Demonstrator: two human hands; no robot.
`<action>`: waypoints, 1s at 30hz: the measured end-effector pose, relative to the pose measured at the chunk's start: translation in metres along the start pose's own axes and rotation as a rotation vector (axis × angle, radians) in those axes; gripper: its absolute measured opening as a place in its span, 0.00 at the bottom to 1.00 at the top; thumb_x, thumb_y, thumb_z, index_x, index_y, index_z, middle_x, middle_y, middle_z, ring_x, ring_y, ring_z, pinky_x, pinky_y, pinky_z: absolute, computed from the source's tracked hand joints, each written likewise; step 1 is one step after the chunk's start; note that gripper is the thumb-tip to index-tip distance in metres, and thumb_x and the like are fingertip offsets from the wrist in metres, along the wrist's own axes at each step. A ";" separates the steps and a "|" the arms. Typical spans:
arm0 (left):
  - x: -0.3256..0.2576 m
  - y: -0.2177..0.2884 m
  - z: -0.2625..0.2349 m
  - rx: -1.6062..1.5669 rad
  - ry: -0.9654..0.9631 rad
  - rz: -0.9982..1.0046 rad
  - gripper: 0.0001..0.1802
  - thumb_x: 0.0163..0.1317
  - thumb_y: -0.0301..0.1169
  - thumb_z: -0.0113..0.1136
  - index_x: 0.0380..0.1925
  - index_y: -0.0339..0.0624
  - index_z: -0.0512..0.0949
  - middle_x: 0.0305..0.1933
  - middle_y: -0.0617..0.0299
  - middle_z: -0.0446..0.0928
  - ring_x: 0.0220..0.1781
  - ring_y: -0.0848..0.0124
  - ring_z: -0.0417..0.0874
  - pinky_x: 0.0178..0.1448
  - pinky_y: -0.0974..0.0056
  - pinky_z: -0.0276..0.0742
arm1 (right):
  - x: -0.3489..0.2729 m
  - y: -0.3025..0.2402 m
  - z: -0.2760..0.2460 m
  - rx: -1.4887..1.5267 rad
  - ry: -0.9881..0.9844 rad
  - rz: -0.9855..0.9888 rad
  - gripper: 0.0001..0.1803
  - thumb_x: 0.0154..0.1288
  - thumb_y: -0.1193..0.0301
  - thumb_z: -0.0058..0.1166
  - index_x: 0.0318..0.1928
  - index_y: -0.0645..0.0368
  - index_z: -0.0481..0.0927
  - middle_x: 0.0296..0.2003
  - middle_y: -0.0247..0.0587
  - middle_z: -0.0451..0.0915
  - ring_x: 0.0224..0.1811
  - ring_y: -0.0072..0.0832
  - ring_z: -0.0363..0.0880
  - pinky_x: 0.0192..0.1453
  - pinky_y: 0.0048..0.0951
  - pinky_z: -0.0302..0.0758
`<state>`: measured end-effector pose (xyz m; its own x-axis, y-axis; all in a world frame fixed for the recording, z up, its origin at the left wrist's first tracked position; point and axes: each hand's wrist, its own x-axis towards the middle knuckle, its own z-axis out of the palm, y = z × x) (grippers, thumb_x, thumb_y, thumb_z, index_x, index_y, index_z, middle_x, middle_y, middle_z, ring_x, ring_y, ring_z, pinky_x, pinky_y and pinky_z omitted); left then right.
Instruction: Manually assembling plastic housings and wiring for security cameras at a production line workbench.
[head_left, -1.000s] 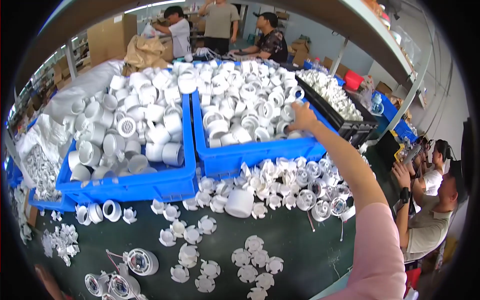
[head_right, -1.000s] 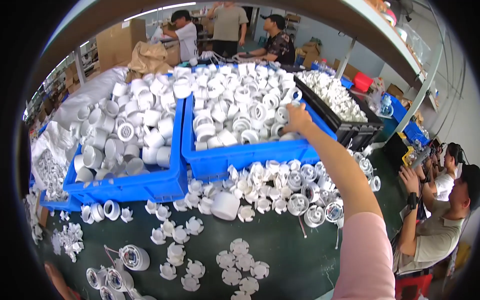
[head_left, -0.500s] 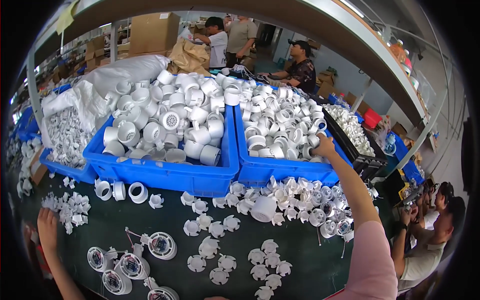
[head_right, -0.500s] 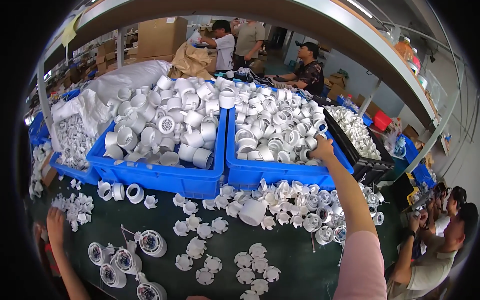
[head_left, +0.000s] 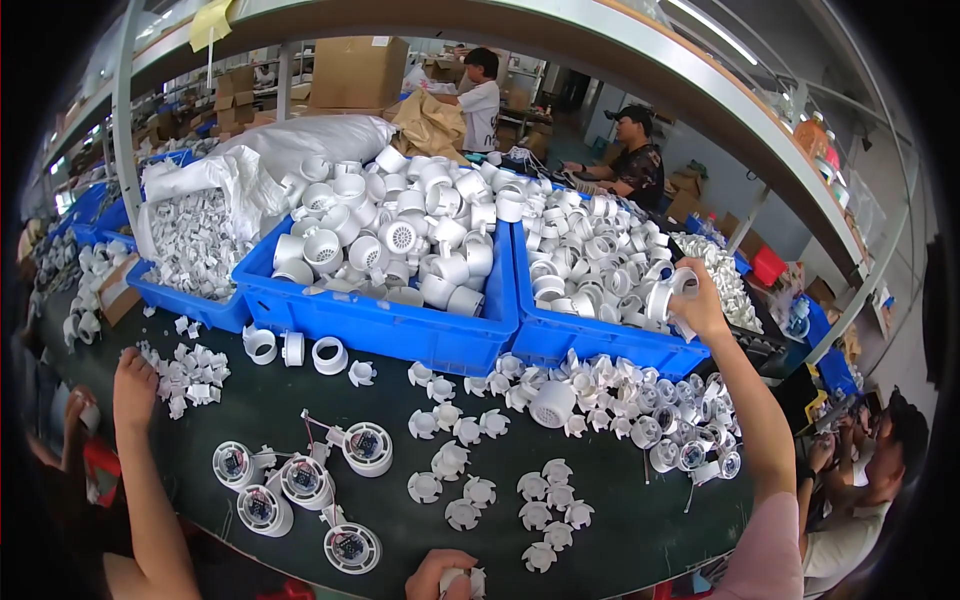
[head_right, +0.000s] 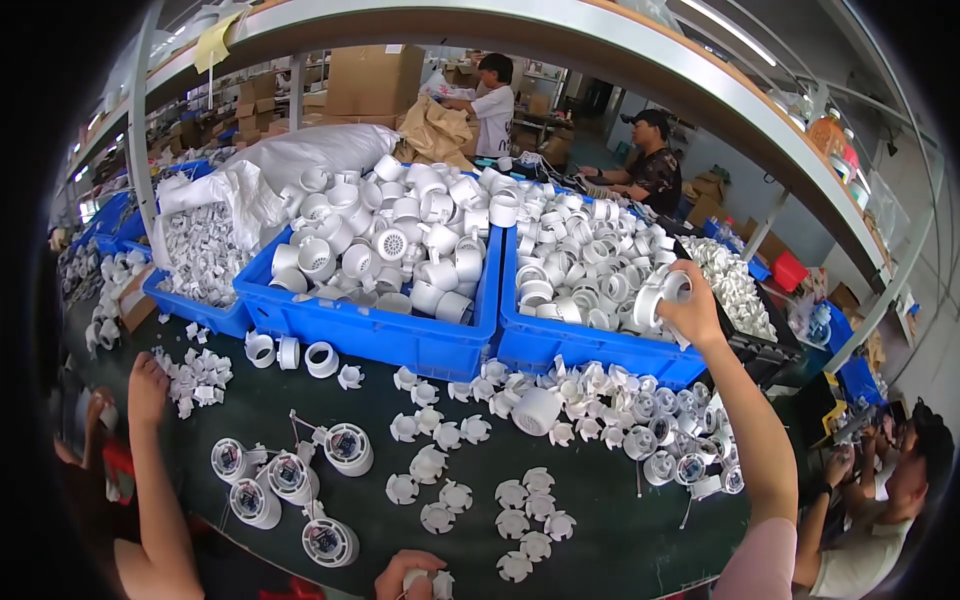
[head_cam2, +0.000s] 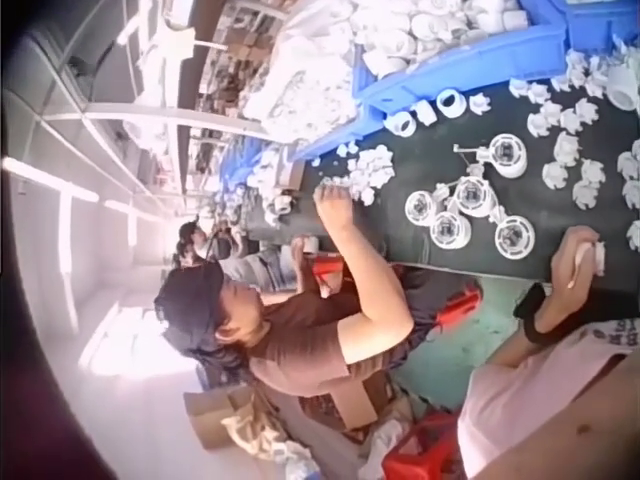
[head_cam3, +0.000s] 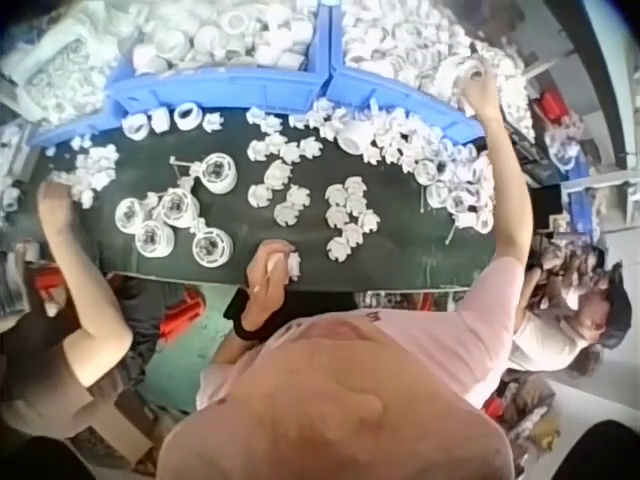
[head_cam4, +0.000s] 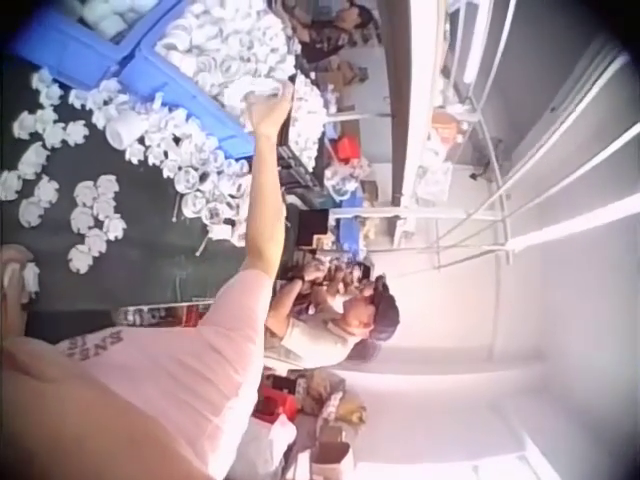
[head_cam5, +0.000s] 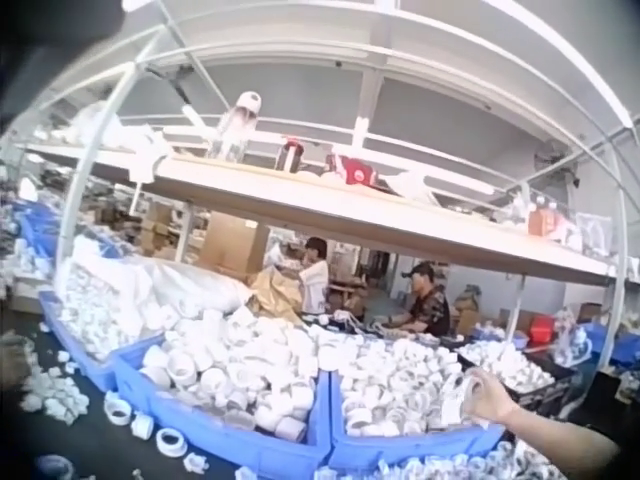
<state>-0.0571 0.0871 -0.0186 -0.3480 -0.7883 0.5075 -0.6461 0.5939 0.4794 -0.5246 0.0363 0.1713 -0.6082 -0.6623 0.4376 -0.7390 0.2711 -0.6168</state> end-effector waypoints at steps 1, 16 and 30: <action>-0.008 0.001 -0.010 -0.196 -0.015 -0.062 0.06 0.64 0.28 0.46 0.35 0.37 0.71 0.34 0.56 0.73 0.35 0.64 0.72 0.41 0.63 0.69 | -0.019 -0.020 0.006 0.055 -0.109 -0.132 0.32 0.38 0.76 0.66 0.49 0.52 0.71 0.39 0.39 0.75 0.47 0.29 0.73 0.52 0.31 0.73; -0.027 0.008 -0.035 -0.931 -0.101 -0.176 0.09 0.65 0.29 0.53 0.42 0.36 0.76 0.42 0.51 0.77 0.43 0.60 0.79 0.45 0.62 0.73 | -0.177 -0.008 0.061 -0.306 -0.491 -0.070 0.46 0.40 0.72 0.71 0.61 0.46 0.61 0.53 0.60 0.59 0.52 0.62 0.69 0.58 0.46 0.71; -0.018 -0.001 -0.030 -1.178 -0.207 -0.274 0.08 0.67 0.26 0.45 0.42 0.35 0.71 0.46 0.53 0.76 0.44 0.74 0.75 0.50 0.69 0.71 | -0.154 0.016 0.039 -0.025 -0.249 -0.270 0.26 0.56 0.74 0.63 0.57 0.55 0.74 0.48 0.45 0.80 0.37 0.36 0.80 0.42 0.32 0.76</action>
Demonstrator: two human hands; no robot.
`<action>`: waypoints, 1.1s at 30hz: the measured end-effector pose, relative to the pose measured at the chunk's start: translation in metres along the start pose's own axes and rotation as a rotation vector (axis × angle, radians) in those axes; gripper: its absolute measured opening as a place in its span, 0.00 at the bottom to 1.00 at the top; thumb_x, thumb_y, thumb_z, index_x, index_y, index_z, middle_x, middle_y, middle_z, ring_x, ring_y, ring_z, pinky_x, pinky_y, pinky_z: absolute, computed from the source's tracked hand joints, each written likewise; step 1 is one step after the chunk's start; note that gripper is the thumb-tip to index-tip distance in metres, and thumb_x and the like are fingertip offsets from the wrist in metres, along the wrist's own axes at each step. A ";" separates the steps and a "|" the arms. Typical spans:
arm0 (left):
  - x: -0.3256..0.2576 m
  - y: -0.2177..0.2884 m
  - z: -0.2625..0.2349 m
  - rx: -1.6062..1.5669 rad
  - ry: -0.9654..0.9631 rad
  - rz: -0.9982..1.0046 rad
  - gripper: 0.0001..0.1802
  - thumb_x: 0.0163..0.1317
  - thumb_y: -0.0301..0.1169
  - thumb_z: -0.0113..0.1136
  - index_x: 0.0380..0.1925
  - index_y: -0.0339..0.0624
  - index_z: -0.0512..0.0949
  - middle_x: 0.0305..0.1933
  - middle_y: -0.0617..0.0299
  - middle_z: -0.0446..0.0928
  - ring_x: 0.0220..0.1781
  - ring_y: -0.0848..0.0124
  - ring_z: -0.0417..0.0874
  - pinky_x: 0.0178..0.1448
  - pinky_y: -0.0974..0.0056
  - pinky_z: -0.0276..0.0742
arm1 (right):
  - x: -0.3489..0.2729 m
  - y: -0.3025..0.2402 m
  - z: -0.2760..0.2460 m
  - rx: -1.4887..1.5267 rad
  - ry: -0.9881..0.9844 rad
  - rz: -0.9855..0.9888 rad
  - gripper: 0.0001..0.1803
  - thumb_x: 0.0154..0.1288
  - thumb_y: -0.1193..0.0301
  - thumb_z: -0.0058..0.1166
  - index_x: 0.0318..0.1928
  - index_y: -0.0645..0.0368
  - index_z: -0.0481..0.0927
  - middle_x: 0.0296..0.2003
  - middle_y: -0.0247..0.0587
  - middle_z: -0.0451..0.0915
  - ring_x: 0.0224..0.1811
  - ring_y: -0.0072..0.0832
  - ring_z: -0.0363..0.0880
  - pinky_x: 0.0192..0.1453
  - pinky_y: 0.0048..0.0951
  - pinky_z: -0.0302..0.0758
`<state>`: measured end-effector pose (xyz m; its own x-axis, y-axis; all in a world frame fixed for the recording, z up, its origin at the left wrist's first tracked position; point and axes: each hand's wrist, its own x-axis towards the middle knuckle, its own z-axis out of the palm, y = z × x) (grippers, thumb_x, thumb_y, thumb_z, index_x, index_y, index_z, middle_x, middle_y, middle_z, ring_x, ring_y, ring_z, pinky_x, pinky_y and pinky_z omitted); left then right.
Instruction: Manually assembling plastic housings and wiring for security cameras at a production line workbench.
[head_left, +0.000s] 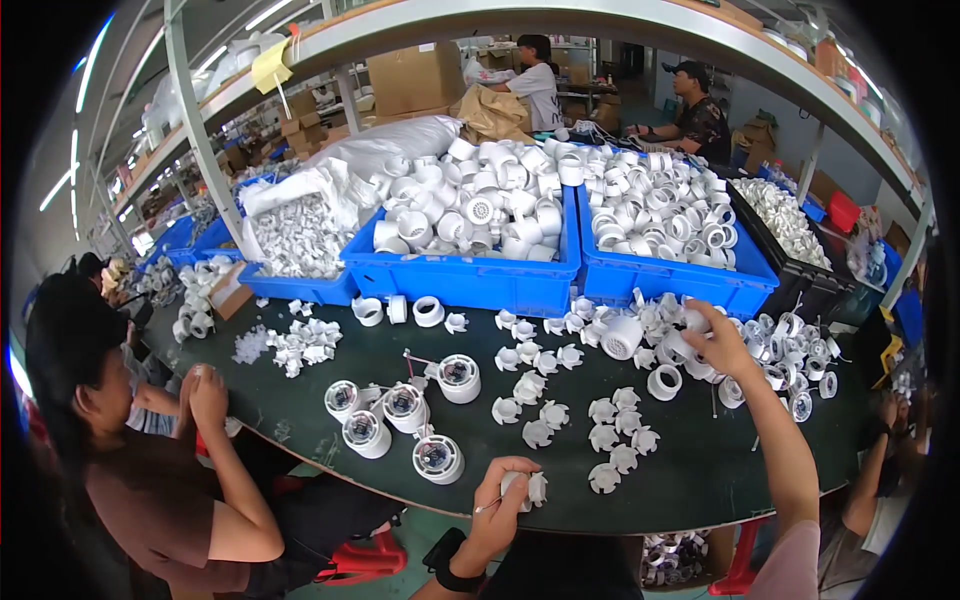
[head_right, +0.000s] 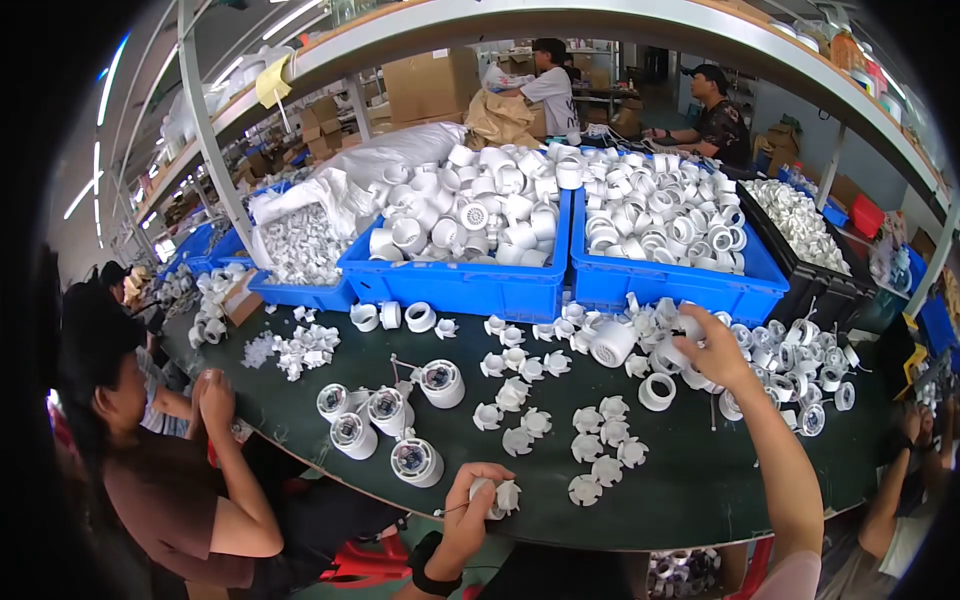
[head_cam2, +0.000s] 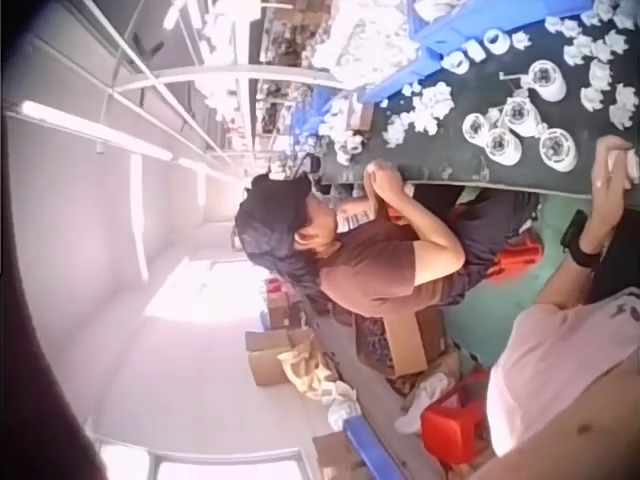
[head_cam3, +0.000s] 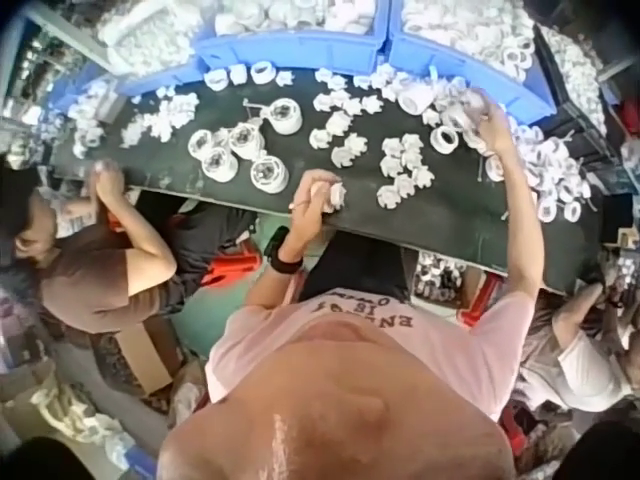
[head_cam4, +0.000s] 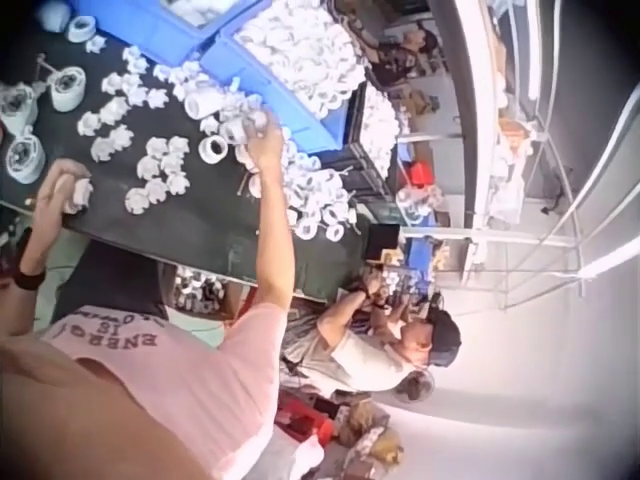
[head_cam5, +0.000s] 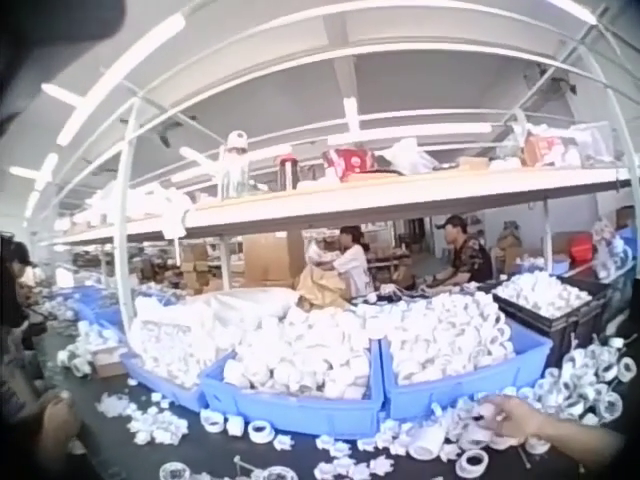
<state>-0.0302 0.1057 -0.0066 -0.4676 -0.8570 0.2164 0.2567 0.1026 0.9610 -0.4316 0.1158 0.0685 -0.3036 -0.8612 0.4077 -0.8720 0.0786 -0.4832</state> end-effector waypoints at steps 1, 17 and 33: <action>0.000 0.002 0.000 -0.078 0.005 -0.039 0.08 0.65 0.26 0.45 0.41 0.35 0.70 0.47 0.52 0.75 0.44 0.72 0.76 0.51 0.68 0.71 | 0.002 -0.004 0.002 -0.001 0.072 0.051 0.23 0.59 0.74 0.61 0.55 0.56 0.75 0.46 0.46 0.81 0.37 0.36 0.80 0.41 0.32 0.76; -0.034 0.035 0.032 -0.044 -0.220 -0.317 0.13 0.71 0.28 0.49 0.50 0.33 0.75 0.44 0.65 0.75 0.45 0.78 0.72 0.50 0.74 0.66 | -0.160 -0.178 0.039 0.273 -0.042 -0.480 0.25 0.46 0.69 0.71 0.47 0.59 0.78 0.35 0.45 0.78 0.31 0.41 0.80 0.34 0.35 0.78; -0.046 0.043 0.009 0.005 -0.347 -0.413 0.10 0.68 0.25 0.52 0.46 0.33 0.77 0.44 0.58 0.75 0.43 0.76 0.73 0.44 0.72 0.68 | -0.174 -0.177 0.039 0.574 -0.345 -0.315 0.33 0.49 0.72 0.70 0.57 0.57 0.73 0.52 0.48 0.71 0.41 0.36 0.80 0.41 0.32 0.80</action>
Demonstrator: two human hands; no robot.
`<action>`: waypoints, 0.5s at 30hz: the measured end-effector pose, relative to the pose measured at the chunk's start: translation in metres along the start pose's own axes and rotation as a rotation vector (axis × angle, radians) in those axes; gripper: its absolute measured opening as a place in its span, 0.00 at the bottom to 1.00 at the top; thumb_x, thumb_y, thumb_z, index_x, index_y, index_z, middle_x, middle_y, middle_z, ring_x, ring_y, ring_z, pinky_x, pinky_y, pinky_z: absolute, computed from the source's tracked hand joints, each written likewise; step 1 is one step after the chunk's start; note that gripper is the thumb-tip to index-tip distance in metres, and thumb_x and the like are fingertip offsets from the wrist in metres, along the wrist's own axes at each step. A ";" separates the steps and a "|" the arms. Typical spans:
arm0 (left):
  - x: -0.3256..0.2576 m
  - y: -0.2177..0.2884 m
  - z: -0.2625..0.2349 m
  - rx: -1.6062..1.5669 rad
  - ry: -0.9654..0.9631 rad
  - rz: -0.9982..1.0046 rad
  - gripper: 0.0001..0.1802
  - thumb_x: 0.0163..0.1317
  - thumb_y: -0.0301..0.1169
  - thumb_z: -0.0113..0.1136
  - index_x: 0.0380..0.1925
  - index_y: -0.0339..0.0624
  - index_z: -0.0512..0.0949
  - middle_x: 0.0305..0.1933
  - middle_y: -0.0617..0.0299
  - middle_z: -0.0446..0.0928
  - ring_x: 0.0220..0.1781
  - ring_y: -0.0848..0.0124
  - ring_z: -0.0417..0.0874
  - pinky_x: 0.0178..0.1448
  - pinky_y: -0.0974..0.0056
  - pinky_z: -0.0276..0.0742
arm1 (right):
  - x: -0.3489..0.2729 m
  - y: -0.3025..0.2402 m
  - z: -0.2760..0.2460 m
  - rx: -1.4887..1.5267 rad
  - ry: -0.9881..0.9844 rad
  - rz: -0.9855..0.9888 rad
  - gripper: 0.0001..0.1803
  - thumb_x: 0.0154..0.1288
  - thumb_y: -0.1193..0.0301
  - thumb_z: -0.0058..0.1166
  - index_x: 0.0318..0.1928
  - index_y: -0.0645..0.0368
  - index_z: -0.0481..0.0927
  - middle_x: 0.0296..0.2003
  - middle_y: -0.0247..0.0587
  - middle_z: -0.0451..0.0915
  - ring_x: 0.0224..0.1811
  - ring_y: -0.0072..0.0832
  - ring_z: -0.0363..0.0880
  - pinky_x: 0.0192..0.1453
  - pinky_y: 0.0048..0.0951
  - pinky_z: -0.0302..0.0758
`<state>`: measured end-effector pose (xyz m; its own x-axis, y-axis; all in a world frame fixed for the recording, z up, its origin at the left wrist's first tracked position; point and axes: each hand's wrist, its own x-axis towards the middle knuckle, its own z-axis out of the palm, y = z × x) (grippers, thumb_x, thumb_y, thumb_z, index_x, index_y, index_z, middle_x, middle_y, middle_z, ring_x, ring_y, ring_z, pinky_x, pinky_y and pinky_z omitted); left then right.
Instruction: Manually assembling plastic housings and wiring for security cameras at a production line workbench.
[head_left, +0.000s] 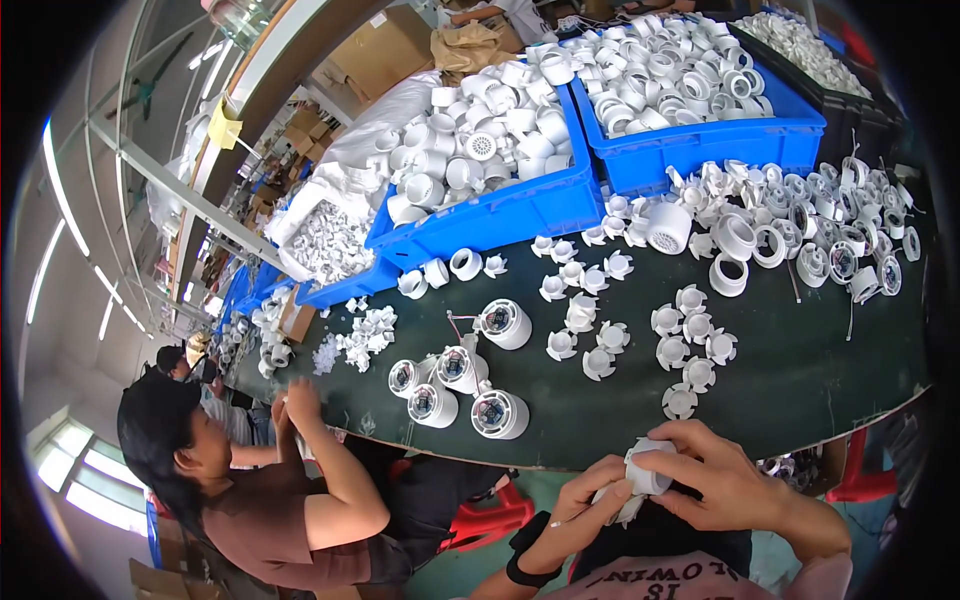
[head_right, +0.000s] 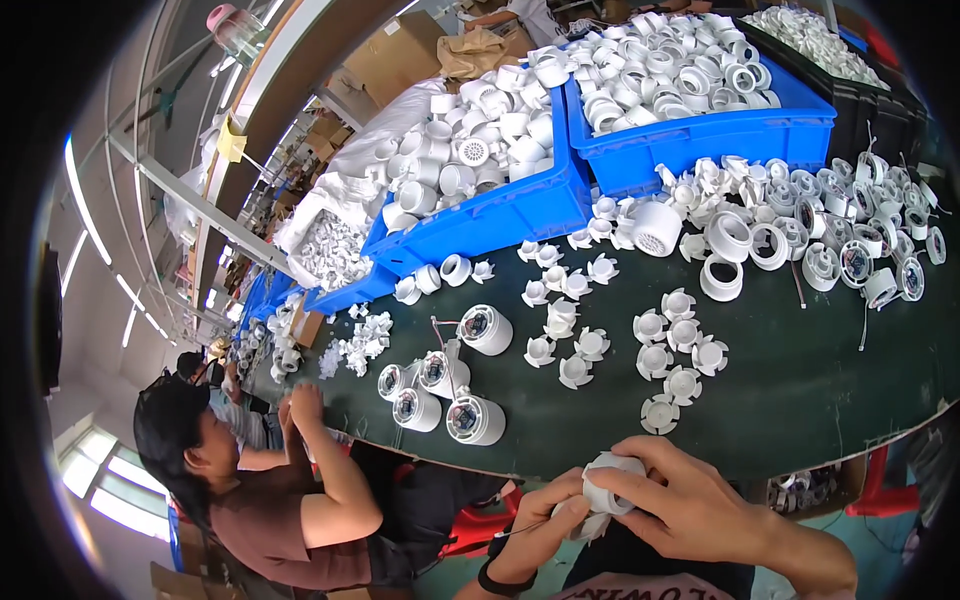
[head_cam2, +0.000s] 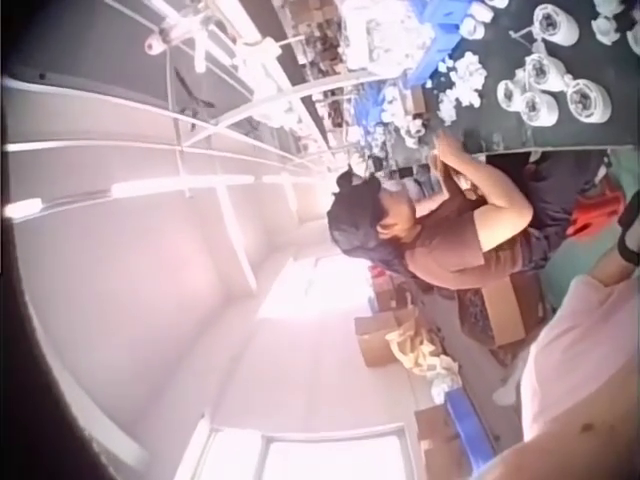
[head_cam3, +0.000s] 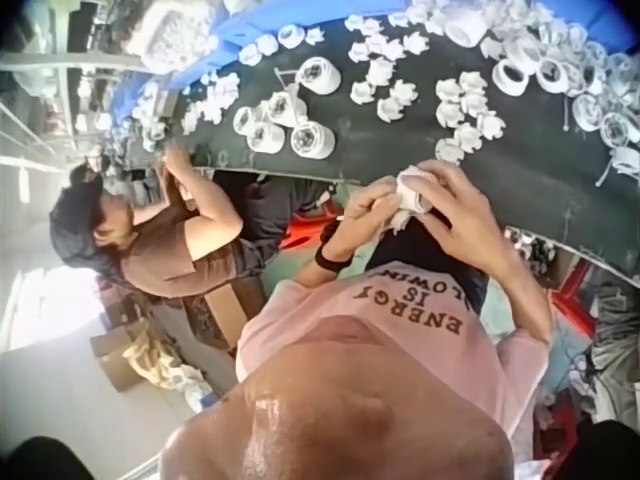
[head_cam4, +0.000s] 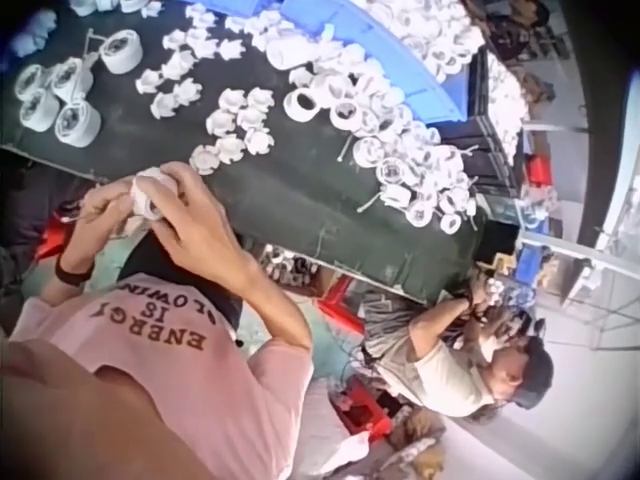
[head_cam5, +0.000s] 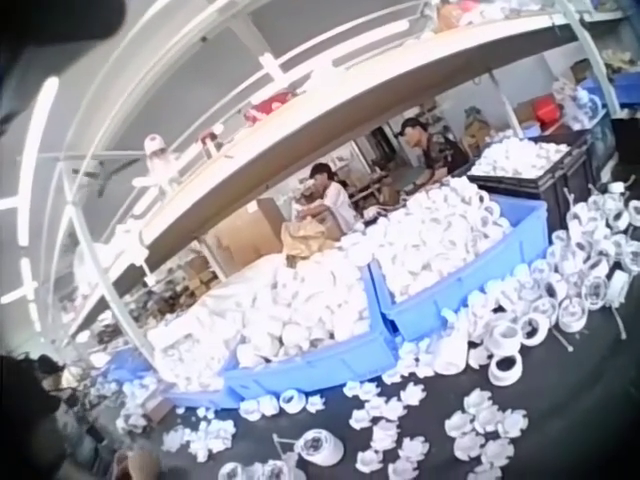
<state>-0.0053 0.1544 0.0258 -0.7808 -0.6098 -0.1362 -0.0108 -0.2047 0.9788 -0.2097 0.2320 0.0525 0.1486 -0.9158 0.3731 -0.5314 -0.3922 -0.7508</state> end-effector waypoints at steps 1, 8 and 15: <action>0.001 0.003 0.001 -0.001 0.001 -0.004 0.10 0.68 0.25 0.52 0.46 0.33 0.77 0.44 0.58 0.75 0.43 0.76 0.73 0.44 0.72 0.68 | 0.000 0.000 0.001 -0.020 0.063 -0.004 0.32 0.50 0.72 0.69 0.57 0.58 0.72 0.51 0.48 0.71 0.40 0.36 0.80 0.40 0.31 0.80; 0.006 -0.004 0.013 0.316 0.009 0.329 0.09 0.64 0.22 0.58 0.43 0.33 0.79 0.44 0.55 0.76 0.37 0.72 0.77 0.37 0.70 0.72 | -0.002 -0.004 0.003 0.199 0.156 0.224 0.30 0.51 0.71 0.69 0.55 0.61 0.72 0.44 0.47 0.75 0.38 0.35 0.79 0.37 0.28 0.79; 0.004 -0.005 0.016 0.257 0.013 0.303 0.09 0.63 0.21 0.58 0.43 0.33 0.80 0.45 0.55 0.76 0.38 0.72 0.77 0.37 0.70 0.71 | 0.000 -0.003 0.000 0.093 0.159 0.066 0.28 0.50 0.73 0.69 0.53 0.59 0.76 0.45 0.45 0.73 0.36 0.32 0.79 0.36 0.27 0.79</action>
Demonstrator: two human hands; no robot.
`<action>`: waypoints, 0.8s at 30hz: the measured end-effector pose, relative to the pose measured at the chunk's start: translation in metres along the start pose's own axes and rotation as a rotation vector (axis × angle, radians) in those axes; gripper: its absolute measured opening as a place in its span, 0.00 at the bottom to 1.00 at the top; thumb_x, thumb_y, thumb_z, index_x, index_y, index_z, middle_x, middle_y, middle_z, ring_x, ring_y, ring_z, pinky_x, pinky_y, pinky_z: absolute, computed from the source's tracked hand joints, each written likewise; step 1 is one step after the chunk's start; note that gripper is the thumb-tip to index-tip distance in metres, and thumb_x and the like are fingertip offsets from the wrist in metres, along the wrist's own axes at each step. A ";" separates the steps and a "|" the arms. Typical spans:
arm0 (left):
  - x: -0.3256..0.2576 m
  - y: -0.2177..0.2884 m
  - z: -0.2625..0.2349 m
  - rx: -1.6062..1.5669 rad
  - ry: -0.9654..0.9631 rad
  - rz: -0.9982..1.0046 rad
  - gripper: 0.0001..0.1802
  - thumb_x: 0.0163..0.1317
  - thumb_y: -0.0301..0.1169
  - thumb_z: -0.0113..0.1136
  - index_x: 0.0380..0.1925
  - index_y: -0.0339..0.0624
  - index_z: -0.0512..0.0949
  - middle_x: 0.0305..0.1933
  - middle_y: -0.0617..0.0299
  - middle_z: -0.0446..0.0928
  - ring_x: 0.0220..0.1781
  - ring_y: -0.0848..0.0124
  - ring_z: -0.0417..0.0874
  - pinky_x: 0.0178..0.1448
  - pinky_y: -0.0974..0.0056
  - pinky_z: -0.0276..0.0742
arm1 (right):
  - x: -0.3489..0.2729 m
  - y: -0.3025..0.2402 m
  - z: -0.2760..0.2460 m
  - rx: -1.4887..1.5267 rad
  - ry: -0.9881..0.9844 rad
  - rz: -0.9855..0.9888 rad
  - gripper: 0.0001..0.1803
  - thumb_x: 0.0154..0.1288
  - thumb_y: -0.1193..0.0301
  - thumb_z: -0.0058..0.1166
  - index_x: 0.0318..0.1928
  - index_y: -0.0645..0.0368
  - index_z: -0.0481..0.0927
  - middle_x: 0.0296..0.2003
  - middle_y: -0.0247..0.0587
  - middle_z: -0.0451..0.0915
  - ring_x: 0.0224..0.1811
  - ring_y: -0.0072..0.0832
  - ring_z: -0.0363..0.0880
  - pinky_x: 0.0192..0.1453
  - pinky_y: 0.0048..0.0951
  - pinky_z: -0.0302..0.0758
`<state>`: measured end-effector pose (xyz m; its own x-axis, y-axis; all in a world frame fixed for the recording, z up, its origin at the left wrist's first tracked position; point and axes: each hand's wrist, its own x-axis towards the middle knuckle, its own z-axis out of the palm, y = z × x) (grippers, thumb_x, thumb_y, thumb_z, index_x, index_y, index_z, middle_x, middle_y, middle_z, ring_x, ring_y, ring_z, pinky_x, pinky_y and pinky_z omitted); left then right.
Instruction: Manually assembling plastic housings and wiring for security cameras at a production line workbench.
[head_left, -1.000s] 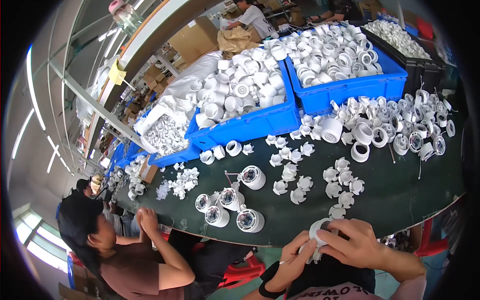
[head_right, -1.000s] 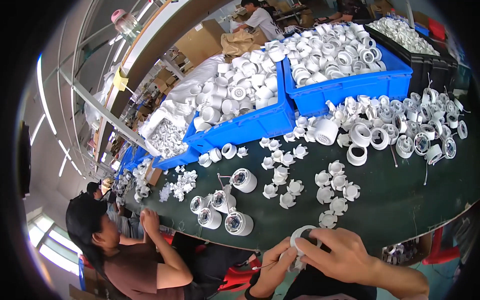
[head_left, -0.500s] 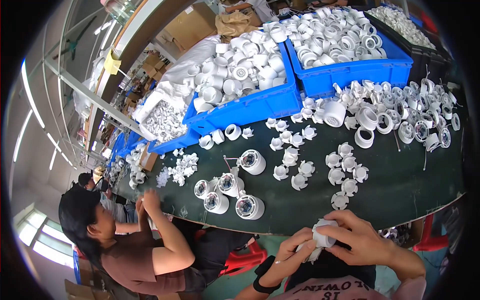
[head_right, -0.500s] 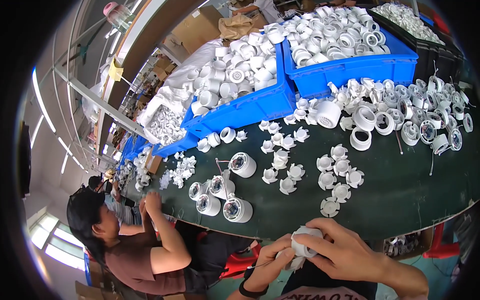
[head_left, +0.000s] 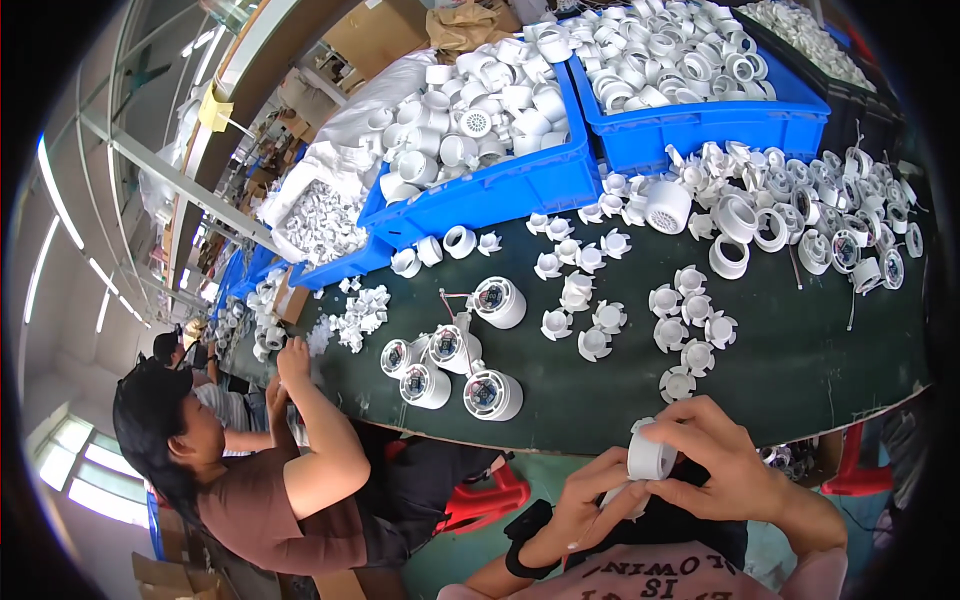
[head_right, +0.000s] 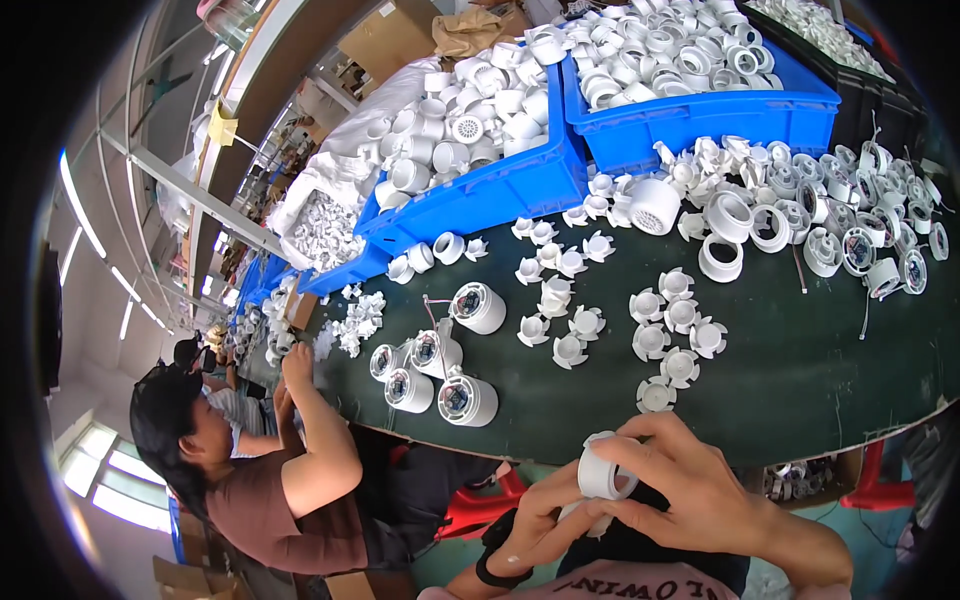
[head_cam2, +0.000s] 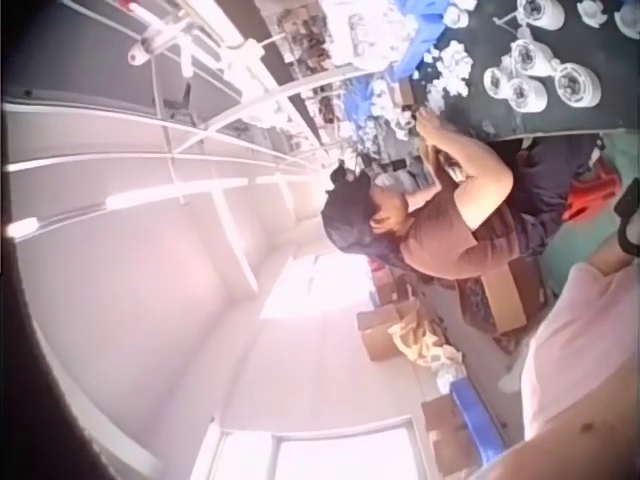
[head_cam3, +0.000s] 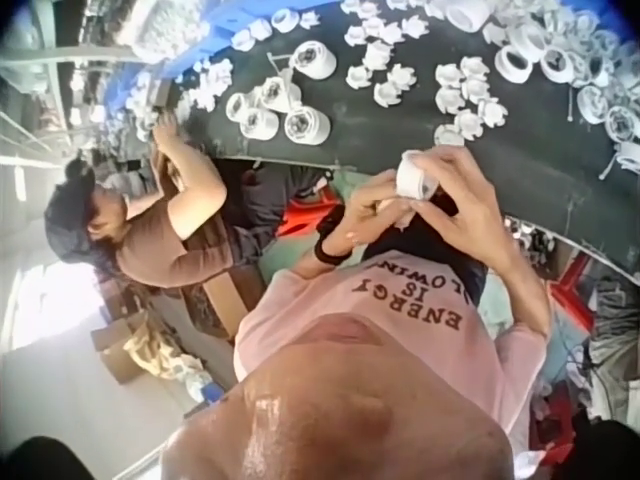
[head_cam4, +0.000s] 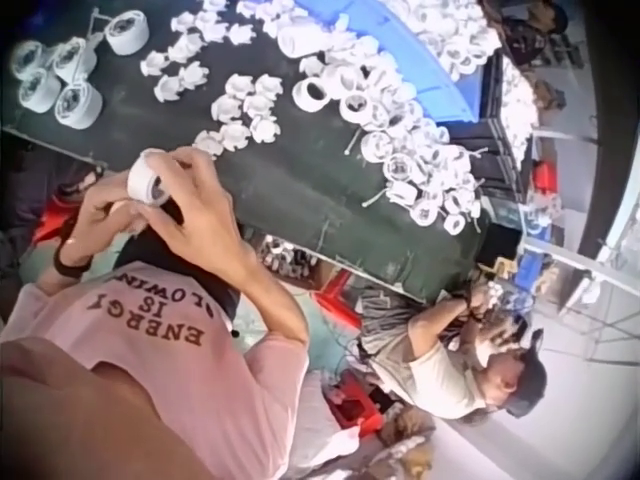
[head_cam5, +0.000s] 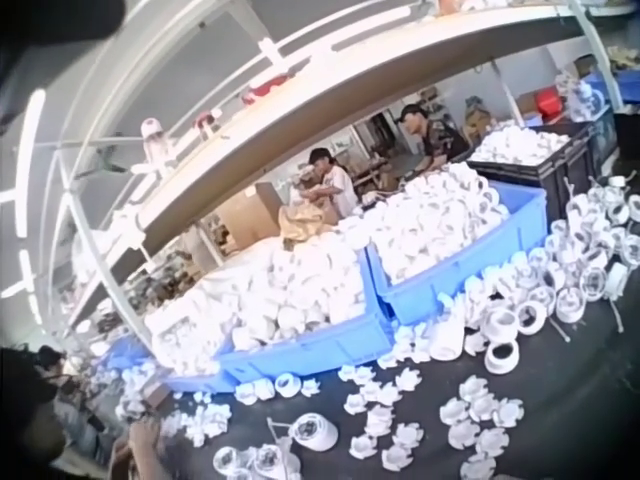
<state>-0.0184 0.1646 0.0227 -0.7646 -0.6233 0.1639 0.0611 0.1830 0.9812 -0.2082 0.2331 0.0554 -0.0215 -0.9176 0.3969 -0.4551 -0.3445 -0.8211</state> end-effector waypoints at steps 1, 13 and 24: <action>0.000 0.002 -0.002 -0.001 0.001 -0.002 0.09 0.63 0.21 0.58 0.43 0.33 0.80 0.45 0.55 0.76 0.38 0.72 0.77 0.37 0.70 0.71 | -0.001 0.000 -0.002 -0.019 -0.022 0.002 0.27 0.49 0.75 0.68 0.52 0.59 0.77 0.46 0.46 0.72 0.37 0.32 0.79 0.37 0.28 0.79; 0.008 -0.001 0.005 0.401 0.181 0.238 0.10 0.64 0.25 0.57 0.43 0.32 0.79 0.45 0.52 0.76 0.42 0.68 0.78 0.44 0.67 0.74 | -0.011 0.003 0.003 0.027 0.056 0.017 0.23 0.45 0.83 0.66 0.47 0.61 0.80 0.51 0.49 0.66 0.43 0.34 0.78 0.46 0.30 0.78; -0.001 -0.005 0.000 -0.453 -0.157 -0.367 0.17 0.71 0.34 0.50 0.53 0.34 0.76 0.47 0.64 0.79 0.45 0.78 0.78 0.47 0.71 0.73 | -0.011 0.002 0.002 0.075 0.030 -0.057 0.21 0.46 0.83 0.65 0.45 0.59 0.81 0.53 0.50 0.67 0.46 0.36 0.78 0.48 0.32 0.79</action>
<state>-0.0176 0.1641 0.0181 -0.8708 -0.4586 -0.1771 0.0158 -0.3862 0.9223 -0.2076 0.2423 0.0484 -0.0243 -0.8903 0.4548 -0.3883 -0.4108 -0.8249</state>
